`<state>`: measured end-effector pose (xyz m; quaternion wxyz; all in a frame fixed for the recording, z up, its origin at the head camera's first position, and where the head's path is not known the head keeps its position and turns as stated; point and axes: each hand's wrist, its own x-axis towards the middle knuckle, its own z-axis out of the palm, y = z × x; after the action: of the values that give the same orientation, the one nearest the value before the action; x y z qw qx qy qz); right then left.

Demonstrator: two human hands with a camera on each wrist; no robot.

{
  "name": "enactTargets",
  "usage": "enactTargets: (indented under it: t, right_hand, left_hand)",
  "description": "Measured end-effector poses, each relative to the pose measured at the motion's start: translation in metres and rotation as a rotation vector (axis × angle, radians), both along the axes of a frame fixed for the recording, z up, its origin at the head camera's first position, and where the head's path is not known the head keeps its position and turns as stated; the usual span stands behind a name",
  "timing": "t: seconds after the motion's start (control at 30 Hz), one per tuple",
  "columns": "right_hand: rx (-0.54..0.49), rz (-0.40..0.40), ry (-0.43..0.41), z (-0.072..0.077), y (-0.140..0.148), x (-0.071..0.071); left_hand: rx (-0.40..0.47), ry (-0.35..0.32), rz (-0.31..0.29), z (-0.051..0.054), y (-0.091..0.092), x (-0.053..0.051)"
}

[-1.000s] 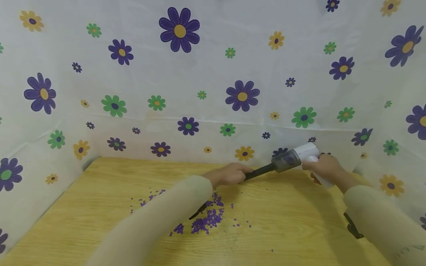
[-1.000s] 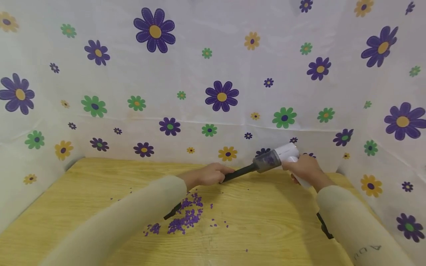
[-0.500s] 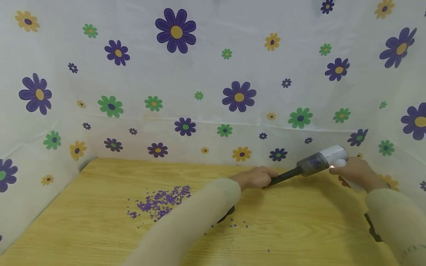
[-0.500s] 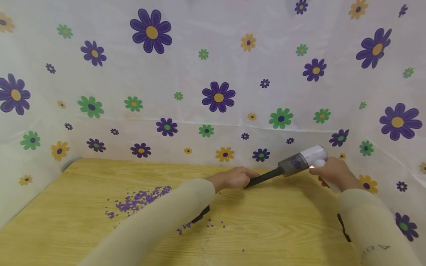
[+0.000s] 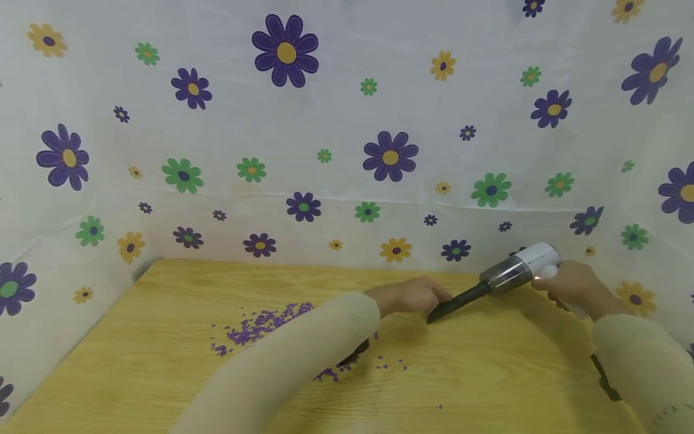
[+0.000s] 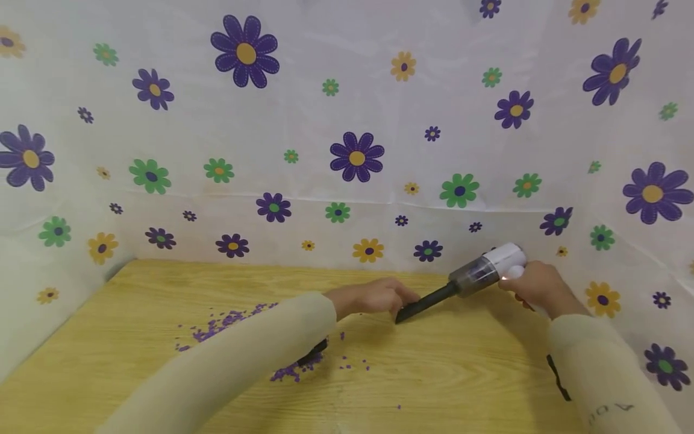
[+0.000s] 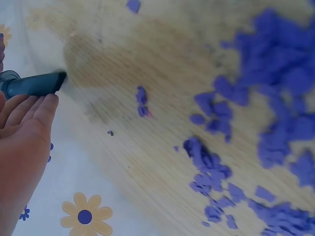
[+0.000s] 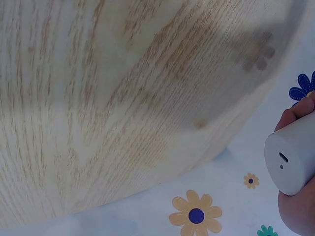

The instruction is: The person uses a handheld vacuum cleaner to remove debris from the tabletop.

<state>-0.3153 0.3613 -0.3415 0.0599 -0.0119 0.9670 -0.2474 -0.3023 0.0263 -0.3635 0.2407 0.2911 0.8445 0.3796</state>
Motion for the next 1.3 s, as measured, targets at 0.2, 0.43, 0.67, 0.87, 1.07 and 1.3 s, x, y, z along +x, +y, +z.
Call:
enactTargets:
  t: [0.2, 0.43, 0.67, 0.87, 1.07, 1.3]
  right_hand:
    - [0.034, 0.065, 0.027, 0.000, -0.004, -0.002]
    - [-0.023, 0.156, 0.013, -0.005, -0.009, 0.005]
    - [-0.063, 0.252, -0.022, -0.011, -0.023, 0.012]
    - [-0.058, 0.328, -0.003, -0.017, -0.037, 0.012]
    - [-0.004, 0.318, 0.043, -0.019, -0.043, 0.009]
    - [0.056, 0.302, 0.069, -0.016, -0.053, 0.004]
  left_hand:
    - [0.033, -0.066, -0.055, 0.003, -0.005, 0.017]
    - [0.062, -0.210, -0.100, 0.006, -0.007, 0.039]
    - [0.174, -0.408, -0.175, 0.007, -0.008, 0.061]
    - [0.137, -0.435, -0.204, 0.009, -0.015, 0.064]
    - [0.136, -0.442, -0.157, 0.010, -0.029, 0.051]
    - [0.117, -0.394, -0.097, 0.012, -0.041, 0.039]
